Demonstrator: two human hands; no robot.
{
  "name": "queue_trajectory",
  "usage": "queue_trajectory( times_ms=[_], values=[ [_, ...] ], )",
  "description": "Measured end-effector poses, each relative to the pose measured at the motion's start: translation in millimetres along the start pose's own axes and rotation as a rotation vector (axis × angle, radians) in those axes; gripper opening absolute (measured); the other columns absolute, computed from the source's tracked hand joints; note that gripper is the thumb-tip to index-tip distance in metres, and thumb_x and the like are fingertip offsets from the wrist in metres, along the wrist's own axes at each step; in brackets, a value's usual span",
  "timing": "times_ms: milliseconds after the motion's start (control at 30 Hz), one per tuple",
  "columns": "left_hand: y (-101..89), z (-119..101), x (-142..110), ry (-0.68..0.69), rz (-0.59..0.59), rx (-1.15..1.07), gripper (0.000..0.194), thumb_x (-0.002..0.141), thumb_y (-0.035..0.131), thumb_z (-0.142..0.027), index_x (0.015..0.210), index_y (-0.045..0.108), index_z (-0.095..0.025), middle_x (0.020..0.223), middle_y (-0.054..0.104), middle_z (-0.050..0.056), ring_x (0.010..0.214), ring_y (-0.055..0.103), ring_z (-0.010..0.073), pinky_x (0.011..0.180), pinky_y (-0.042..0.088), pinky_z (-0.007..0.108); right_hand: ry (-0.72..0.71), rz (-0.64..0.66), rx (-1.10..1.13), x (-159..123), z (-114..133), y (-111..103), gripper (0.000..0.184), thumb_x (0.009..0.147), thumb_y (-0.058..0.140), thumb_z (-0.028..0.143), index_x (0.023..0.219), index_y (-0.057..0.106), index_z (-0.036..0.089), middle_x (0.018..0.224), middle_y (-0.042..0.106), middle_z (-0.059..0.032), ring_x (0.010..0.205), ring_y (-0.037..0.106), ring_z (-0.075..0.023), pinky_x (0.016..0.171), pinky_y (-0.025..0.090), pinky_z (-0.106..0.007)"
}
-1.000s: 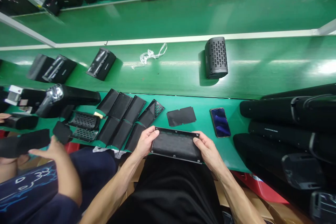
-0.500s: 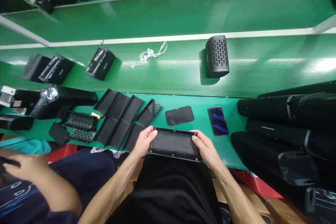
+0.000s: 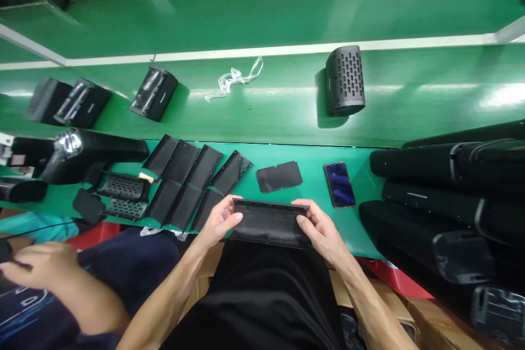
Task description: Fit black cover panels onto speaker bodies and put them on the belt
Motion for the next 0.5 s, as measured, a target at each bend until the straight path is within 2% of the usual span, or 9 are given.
queue_trajectory(
  times_ms=[333, 400, 500],
  values=[
    [4.3, -8.6, 1.2, 0.003, 0.021, 0.029, 0.046, 0.091, 0.075, -0.042, 0.128, 0.063, -0.019, 0.106, 0.066, 0.005, 0.091, 0.059, 0.016, 0.084, 0.046, 0.026, -0.011, -0.016, 0.095, 2.0, -0.8, -3.7, 0.042, 0.095, 0.068, 0.047, 0.133, 0.061, 0.028, 0.075, 0.037, 0.0052, 0.067, 0.038, -0.0155, 0.061, 0.033, -0.027],
    [4.1, -9.6, 1.5, 0.001, 0.013, 0.034, 0.047, 0.09, 0.075, -0.043, 0.128, 0.062, -0.019, 0.108, 0.066, 0.006, 0.094, 0.06, 0.017, 0.086, 0.046, 0.027, 0.005, 0.002, 0.184, 3.1, -4.8, -3.0, 0.042, 0.095, 0.069, 0.047, 0.133, 0.062, 0.029, 0.078, 0.044, 0.0041, 0.069, 0.045, -0.0156, 0.063, 0.039, -0.026],
    [3.1, -9.5, 2.4, -0.001, 0.002, 0.045, 0.048, 0.089, 0.076, -0.044, 0.128, 0.063, -0.018, 0.111, 0.068, 0.007, 0.099, 0.061, 0.0191, 0.09, 0.047, 0.028, 0.045, 0.057, 0.348, 5.3, -11.4, 1.4, 0.041, 0.094, 0.07, 0.05, 0.13, 0.063, 0.03, 0.094, 0.063, -0.0003, 0.081, 0.059, -0.0184, 0.073, 0.049, -0.029]
  ],
)
Point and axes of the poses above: each hand's wrist, its own x-axis towards the middle knuckle, its own y-axis out of the palm, z = x × y, the point moved 5 cm from there along x, towards the middle knuckle
